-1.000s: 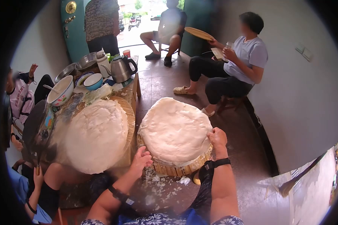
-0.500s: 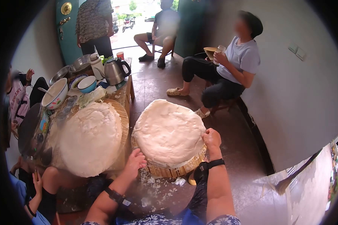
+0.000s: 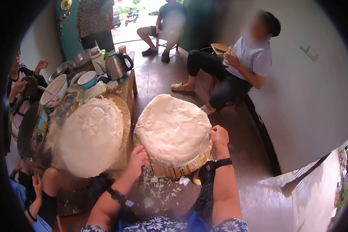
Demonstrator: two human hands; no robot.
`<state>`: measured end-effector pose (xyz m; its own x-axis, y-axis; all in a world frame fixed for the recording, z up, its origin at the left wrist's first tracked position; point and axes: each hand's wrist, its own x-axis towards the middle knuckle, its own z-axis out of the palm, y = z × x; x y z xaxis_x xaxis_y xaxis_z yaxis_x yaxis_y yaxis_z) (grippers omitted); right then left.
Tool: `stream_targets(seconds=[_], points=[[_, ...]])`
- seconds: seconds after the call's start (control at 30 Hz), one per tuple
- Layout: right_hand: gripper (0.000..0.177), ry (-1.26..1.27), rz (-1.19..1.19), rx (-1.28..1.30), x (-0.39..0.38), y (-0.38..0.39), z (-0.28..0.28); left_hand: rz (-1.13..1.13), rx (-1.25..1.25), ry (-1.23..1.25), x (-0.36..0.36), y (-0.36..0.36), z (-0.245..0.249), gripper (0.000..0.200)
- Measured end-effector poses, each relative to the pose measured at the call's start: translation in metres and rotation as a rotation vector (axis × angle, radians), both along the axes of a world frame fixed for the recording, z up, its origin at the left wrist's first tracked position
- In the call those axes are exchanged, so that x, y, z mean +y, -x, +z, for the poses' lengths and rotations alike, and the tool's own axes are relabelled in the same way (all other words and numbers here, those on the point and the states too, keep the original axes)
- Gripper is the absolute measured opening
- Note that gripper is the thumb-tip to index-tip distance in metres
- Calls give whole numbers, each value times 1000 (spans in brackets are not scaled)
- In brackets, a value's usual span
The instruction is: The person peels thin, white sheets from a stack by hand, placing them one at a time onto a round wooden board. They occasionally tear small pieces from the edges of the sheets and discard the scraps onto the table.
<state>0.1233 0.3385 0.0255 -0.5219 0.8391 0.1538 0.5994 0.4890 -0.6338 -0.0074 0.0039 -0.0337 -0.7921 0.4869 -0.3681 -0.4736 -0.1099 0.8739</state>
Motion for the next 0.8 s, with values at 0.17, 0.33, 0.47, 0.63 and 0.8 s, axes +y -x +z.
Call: stream_targets(seconds=[0.17,0.33,0.47,0.63,0.8], points=[[17,12,14,35,11,-1,-10,29,-12,1,0,-2,3,42],[20,8,68,-68,35,3,-34,85,-49,-14,1,-1,1,46],[22,-80,97,-88,35,4,-33,79,-55,-49,2,1,0,47],[22,-138,137,-68,40,6,-43,113,-33,-170,2,1,-1,41],[17,101,89,191,43,4,-50,148,-47,-330,5,1,-6,32]])
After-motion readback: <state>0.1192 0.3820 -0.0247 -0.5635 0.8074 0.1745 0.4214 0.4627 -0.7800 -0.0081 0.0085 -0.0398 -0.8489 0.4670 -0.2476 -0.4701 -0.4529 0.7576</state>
